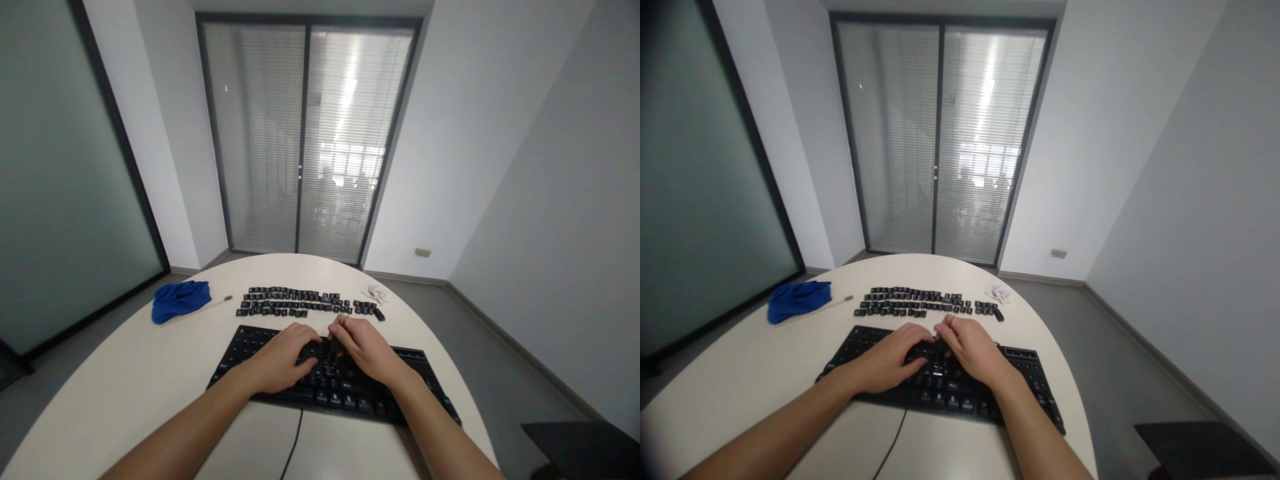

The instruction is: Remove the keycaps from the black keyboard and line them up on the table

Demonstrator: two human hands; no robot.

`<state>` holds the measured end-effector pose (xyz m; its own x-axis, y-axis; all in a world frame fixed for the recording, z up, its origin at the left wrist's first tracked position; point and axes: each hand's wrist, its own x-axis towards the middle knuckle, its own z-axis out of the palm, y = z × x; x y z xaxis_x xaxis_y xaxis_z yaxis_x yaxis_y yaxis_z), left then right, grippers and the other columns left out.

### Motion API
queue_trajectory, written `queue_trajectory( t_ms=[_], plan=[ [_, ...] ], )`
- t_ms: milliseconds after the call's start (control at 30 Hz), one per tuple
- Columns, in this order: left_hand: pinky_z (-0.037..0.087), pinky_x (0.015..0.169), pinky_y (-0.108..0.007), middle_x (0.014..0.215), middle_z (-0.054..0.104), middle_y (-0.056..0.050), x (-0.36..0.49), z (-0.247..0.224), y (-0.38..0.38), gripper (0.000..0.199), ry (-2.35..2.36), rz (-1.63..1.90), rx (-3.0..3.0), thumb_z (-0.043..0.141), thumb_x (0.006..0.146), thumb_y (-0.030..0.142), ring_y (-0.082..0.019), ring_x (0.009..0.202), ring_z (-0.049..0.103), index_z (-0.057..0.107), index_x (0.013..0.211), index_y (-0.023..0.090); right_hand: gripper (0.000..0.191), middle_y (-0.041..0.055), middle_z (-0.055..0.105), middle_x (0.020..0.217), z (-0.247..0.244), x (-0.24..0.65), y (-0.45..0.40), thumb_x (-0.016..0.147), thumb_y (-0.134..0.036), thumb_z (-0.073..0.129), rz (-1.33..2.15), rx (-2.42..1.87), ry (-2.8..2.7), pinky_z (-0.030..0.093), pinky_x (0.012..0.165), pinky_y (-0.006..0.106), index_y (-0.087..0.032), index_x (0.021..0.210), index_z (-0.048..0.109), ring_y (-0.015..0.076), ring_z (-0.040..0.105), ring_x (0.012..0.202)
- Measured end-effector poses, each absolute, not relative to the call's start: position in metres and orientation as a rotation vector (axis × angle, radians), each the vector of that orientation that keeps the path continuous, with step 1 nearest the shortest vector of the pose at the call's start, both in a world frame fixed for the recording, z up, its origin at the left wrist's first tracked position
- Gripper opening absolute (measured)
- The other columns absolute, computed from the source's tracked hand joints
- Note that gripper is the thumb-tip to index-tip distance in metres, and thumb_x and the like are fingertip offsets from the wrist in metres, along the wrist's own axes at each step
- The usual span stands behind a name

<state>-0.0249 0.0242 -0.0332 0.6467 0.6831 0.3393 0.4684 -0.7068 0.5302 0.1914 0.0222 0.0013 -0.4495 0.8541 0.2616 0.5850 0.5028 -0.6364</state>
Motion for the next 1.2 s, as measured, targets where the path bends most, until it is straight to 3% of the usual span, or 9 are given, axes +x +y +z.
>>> queue_trajectory(
  t_ms=[233,367,500,700,900,1200],
  plan=[
    [0.043,0.095,-0.040,0.108,0.060,-0.006,-0.026,-0.033,0.024,0.027,0.915,0.755,2.514,0.061,0.082,0.018,-0.024,0.105,0.052,0.058,0.108,0.022,0.032,0.0003,0.065,0.071,0.004,0.180,0.013,0.097,-0.042,0.048,0.527,-1.079,-2.327,0.041,0.065,0.024,-0.020,0.078,0.062,0.0154,0.061,0.069],
    [0.040,0.100,-0.040,0.117,0.060,-0.007,-0.025,-0.030,0.022,0.036,0.869,0.717,2.580,0.067,0.081,0.027,-0.025,0.111,0.051,0.061,0.117,0.023,0.034,-0.0009,0.062,0.065,-0.008,0.183,0.022,0.096,-0.045,0.046,0.791,-1.149,-2.093,0.046,0.060,0.025,-0.019,0.079,0.060,0.0146,0.063,0.057],
    [0.042,0.096,-0.037,0.106,0.065,-0.005,-0.020,-0.029,0.021,0.025,0.872,0.676,2.568,0.068,0.082,0.031,-0.023,0.104,0.055,0.068,0.106,0.023,0.037,-0.0022,0.060,0.060,-0.021,0.186,0.033,0.092,-0.053,0.049,1.032,-1.160,-1.853,0.048,0.050,0.025,-0.019,0.081,0.058,0.0156,0.063,0.050],
    [0.041,0.095,-0.035,0.102,0.067,-0.002,-0.007,-0.035,0.017,0.017,0.979,0.791,2.428,0.075,0.077,0.027,-0.021,0.102,0.054,0.072,0.093,0.023,0.039,-0.0027,0.059,0.057,-0.025,0.187,0.037,0.090,-0.056,0.051,1.087,-1.144,-1.786,0.048,0.047,0.023,-0.019,0.079,0.059,0.0147,0.061,0.048],
    [0.040,0.095,-0.037,0.103,0.069,-0.002,-0.006,-0.041,0.018,0.015,0.961,0.831,2.370,0.074,0.079,0.030,-0.023,0.104,0.055,0.072,0.093,0.025,0.044,-0.0026,0.060,0.052,-0.028,0.188,0.042,0.087,-0.061,0.051,1.092,-1.167,-1.727,0.049,0.046,0.023,-0.018,0.077,0.057,0.0146,0.061,0.044],
    [0.044,0.091,-0.036,0.103,0.068,-0.003,-0.007,-0.039,0.018,0.028,1.029,0.897,2.275,0.073,0.078,0.020,-0.022,0.100,0.058,0.063,0.104,0.022,0.047,-0.0013,0.061,0.051,-0.033,0.187,0.047,0.085,-0.064,0.051,1.017,-1.194,-1.624,0.050,0.044,0.024,-0.018,0.081,0.059,0.0171,0.064,0.046]
  ],
)
